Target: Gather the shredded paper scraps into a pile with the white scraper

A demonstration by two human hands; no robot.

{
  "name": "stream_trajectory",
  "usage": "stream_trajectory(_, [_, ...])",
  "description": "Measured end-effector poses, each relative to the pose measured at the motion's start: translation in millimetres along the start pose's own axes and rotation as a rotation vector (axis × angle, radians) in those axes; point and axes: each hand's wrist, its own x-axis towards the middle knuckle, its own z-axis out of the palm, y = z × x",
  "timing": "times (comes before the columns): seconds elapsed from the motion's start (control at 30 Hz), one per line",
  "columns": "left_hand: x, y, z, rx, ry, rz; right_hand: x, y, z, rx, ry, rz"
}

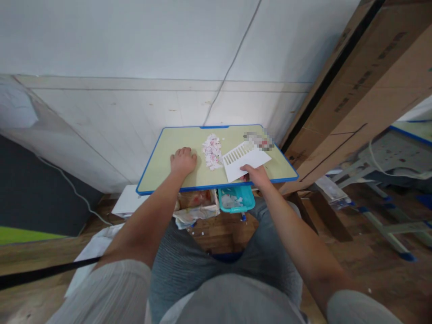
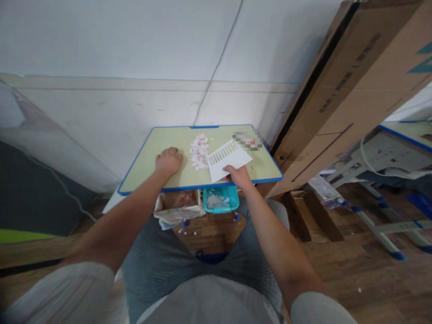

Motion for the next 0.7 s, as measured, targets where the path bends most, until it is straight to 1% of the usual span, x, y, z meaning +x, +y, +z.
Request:
stream_trajectory(0.1, [-8,0,-4,0.003,-0.028,0.001,3,-1,2,0.009,0.044,-0.009])
stream_trajectory(0.3, [-6,4,-7,-0.006,-0.020,-0.021,9,3,0,0.029,0.095,-0.039])
stream_trajectory(0.43, [-7,7,-7,-0.007,-0.045,-0.051,14,6,-3,0.046,0.127,-0.042])
stream_trajectory(0.6, [-7,8,-8,-0.006,-0.059,-0.054,20,8,-2,0.058,0.152,-0.022])
stream_trajectory(0.7, [-7,8,-8,-0.008,-0.052,-0.054,29,10,0,0.043,0.161,0.021])
